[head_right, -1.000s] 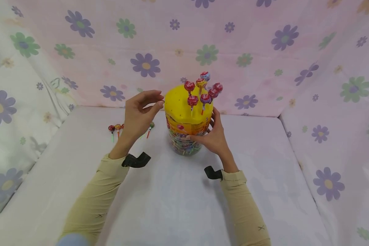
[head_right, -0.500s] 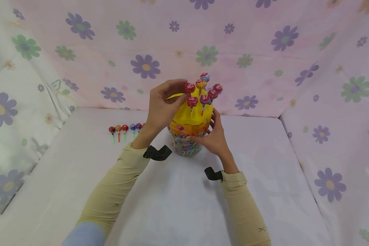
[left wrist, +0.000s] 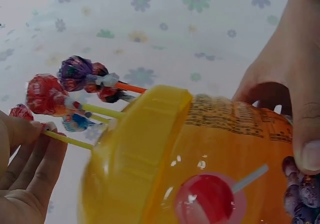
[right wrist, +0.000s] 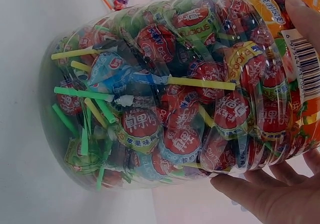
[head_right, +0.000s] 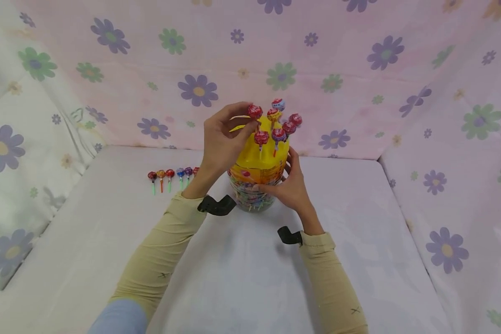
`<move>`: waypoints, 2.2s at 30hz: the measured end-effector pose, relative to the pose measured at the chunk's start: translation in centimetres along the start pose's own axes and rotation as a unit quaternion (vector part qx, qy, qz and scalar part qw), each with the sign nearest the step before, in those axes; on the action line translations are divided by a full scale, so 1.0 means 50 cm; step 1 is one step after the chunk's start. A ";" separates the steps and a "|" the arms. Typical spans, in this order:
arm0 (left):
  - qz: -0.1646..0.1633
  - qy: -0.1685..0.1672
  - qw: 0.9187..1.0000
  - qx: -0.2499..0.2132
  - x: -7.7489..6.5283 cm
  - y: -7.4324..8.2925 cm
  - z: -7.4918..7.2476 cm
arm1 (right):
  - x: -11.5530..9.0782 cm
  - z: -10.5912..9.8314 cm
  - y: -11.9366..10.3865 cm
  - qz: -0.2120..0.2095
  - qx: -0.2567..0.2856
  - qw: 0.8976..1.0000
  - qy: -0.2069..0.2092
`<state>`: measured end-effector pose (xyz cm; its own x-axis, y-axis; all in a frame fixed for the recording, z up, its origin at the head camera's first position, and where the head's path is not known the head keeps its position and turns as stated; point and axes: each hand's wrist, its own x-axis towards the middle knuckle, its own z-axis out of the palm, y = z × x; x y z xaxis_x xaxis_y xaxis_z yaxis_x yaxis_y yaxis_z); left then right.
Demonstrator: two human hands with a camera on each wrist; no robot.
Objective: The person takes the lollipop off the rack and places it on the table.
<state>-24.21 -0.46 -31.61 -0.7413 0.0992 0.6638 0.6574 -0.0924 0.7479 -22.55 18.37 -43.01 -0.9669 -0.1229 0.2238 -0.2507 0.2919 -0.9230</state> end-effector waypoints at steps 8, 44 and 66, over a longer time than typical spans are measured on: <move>0.024 0.052 0.998 0.007 -0.010 0.009 -0.049 | -0.006 0.003 -0.024 -0.003 0.001 1.000 -0.004; -0.411 0.052 0.885 0.211 -0.286 -0.217 -0.301 | -0.005 0.003 0.003 -0.022 0.017 1.000 -0.007; -0.354 0.025 0.872 0.337 -0.275 -0.241 -0.283 | -0.003 0.001 0.005 -0.017 0.014 1.000 -0.008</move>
<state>-23.85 -14.73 -49.76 -0.9877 -0.1494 0.0466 -0.0495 0.5804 0.8128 -22.46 18.40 -43.28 -0.9569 -0.1476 0.2501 -0.2815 0.2603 -0.9236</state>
